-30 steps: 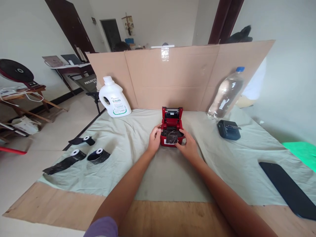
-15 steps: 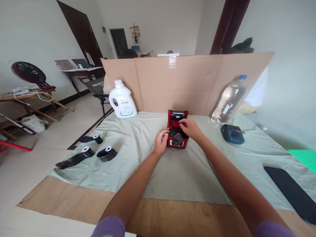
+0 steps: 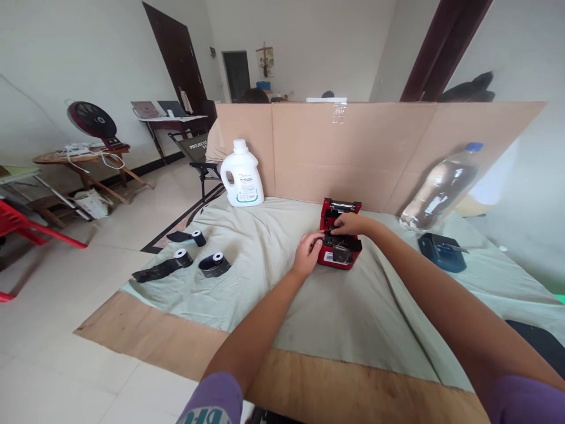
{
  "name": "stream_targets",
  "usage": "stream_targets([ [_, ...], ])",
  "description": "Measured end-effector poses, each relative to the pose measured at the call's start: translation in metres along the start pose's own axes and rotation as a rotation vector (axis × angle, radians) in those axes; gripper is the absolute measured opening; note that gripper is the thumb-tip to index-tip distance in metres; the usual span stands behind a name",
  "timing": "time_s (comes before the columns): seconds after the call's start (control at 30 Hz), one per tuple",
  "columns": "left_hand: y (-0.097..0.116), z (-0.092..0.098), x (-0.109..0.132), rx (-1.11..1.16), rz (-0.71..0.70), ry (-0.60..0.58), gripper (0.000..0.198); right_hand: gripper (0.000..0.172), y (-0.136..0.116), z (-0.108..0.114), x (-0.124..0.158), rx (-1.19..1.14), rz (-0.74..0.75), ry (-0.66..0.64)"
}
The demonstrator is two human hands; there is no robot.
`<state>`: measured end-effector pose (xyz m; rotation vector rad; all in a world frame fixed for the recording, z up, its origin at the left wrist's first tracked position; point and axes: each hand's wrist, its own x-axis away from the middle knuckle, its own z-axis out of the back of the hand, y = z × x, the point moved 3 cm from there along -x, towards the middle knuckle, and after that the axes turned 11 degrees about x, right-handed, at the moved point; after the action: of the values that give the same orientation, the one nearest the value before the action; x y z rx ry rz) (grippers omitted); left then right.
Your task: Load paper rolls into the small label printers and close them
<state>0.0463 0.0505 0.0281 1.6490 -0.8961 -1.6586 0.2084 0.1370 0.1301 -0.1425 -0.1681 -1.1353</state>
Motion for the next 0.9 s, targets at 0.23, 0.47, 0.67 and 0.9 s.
stream_targets([
  [0.23, 0.000, 0.000, 0.000, 0.031, 0.016, 0.013, 0.028, 0.030, 0.017, 0.019, 0.033, -0.595, -0.203, 0.098],
  [0.47, -0.004, 0.000, -0.001, 0.066, -0.026, 0.020, 0.032, 0.023, -0.018, 0.018, 0.065, -1.302, -0.100, -0.048],
  [0.67, -0.011, 0.002, -0.001, 0.080, -0.002, 0.033, 0.035, 0.017, -0.044, 0.025, 0.082, -1.510, -0.054, -0.112],
  [0.9, -0.017, 0.003, 0.000, 0.124, -0.027, 0.018, 0.034, 0.024, -0.078, 0.029, 0.086, -1.508, -0.045, -0.084],
])
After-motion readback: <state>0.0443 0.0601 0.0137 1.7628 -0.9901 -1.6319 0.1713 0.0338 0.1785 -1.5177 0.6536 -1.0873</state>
